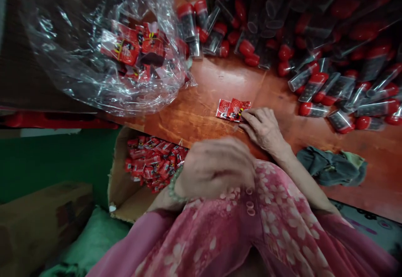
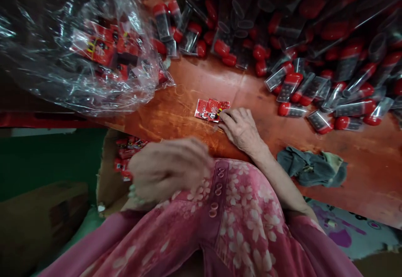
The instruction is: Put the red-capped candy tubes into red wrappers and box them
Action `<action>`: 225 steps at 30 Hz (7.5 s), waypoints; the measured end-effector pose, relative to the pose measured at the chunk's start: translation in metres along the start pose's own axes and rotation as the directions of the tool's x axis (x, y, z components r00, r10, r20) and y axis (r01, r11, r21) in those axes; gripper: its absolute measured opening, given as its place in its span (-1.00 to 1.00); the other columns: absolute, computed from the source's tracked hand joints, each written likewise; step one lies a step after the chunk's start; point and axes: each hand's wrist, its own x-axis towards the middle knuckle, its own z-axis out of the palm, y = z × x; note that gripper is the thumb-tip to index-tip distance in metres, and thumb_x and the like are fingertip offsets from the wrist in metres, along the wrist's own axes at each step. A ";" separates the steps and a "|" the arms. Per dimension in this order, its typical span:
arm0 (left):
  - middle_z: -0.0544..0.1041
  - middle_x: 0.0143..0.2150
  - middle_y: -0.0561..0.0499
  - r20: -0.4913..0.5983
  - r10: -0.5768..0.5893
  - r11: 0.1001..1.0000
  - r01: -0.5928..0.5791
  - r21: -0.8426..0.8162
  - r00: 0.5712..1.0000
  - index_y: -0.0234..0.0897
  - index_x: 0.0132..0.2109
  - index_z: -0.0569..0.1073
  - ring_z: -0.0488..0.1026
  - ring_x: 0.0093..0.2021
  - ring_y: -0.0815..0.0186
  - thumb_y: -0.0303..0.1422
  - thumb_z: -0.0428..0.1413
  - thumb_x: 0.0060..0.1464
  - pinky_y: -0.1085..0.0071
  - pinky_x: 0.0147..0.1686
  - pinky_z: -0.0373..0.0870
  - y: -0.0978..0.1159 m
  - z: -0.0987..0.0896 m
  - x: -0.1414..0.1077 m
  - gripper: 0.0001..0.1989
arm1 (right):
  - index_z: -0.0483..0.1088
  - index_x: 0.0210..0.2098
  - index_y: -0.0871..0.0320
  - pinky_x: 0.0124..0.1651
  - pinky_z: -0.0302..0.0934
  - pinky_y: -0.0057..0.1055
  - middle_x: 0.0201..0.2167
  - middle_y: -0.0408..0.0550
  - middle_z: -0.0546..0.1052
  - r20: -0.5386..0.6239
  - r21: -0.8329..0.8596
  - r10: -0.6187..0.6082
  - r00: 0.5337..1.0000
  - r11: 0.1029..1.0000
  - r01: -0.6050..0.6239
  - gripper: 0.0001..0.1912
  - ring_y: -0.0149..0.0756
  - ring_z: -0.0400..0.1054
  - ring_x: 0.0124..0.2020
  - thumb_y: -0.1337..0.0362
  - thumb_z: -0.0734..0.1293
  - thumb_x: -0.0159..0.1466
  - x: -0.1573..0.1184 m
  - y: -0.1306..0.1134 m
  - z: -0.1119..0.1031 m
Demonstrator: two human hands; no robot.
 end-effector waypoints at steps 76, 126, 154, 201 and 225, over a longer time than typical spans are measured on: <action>0.63 -0.38 0.03 -0.153 0.219 0.959 -0.183 0.218 0.964 -0.31 -0.35 0.60 0.55 -0.39 0.41 -0.35 0.36 0.07 0.50 -0.34 0.45 -0.056 0.019 0.043 -0.87 | 0.58 -0.06 -0.08 -0.21 0.40 -0.26 -0.27 -0.14 0.64 -0.287 0.619 0.235 0.929 0.786 -0.008 -0.75 -0.23 0.52 -0.27 0.20 0.50 0.25 0.007 0.007 -0.067; 0.65 -0.32 -0.02 0.445 -0.275 0.871 0.417 -0.259 0.852 -0.33 -0.21 0.64 0.53 -0.33 0.32 -0.08 0.13 0.24 0.43 -0.29 0.43 -0.064 0.032 0.032 -0.62 | 0.60 -0.20 0.10 -0.28 0.32 -0.39 -0.34 -0.14 0.60 0.274 0.732 0.367 0.889 0.520 -0.441 -0.75 -0.35 0.45 -0.37 0.11 0.52 0.19 -0.001 -0.002 -0.057; 0.67 -0.26 -0.04 0.311 -0.330 0.927 0.368 -0.069 0.891 -0.34 -0.14 0.66 0.53 -0.29 0.32 -0.15 0.31 0.06 0.43 -0.24 0.42 -0.053 0.055 0.022 -0.66 | 0.44 -0.25 0.16 -0.55 0.39 -0.53 -0.50 -0.20 0.57 0.426 0.867 0.489 0.761 0.018 -0.497 -0.56 -0.47 0.42 -0.59 -0.01 0.57 0.09 -0.043 -0.016 -0.040; 0.70 -0.18 -0.08 -0.019 -0.423 0.649 0.288 -0.704 0.906 -0.25 -0.21 0.64 0.65 -0.13 0.17 0.03 0.40 -0.11 0.31 -0.13 0.59 -0.049 0.058 0.041 -0.53 | 0.36 -0.18 0.16 -0.28 0.30 -0.45 -0.35 -0.12 0.49 0.262 0.919 0.277 0.924 0.221 -0.327 -0.67 -0.41 0.41 -0.41 -0.01 0.30 0.39 -0.016 -0.036 -0.017; 0.40 -0.53 0.09 0.192 -0.406 0.622 0.424 -0.658 0.894 -0.31 -0.37 0.54 0.28 -0.51 0.46 0.08 0.29 0.03 0.47 -0.46 0.24 -0.056 0.071 0.037 -0.52 | 0.24 -0.34 0.08 -0.60 0.32 -0.54 -0.28 -0.20 0.52 0.238 0.970 0.502 0.831 -0.085 -0.226 -0.43 -0.54 0.39 -0.64 -0.13 0.57 0.05 0.001 -0.027 -0.004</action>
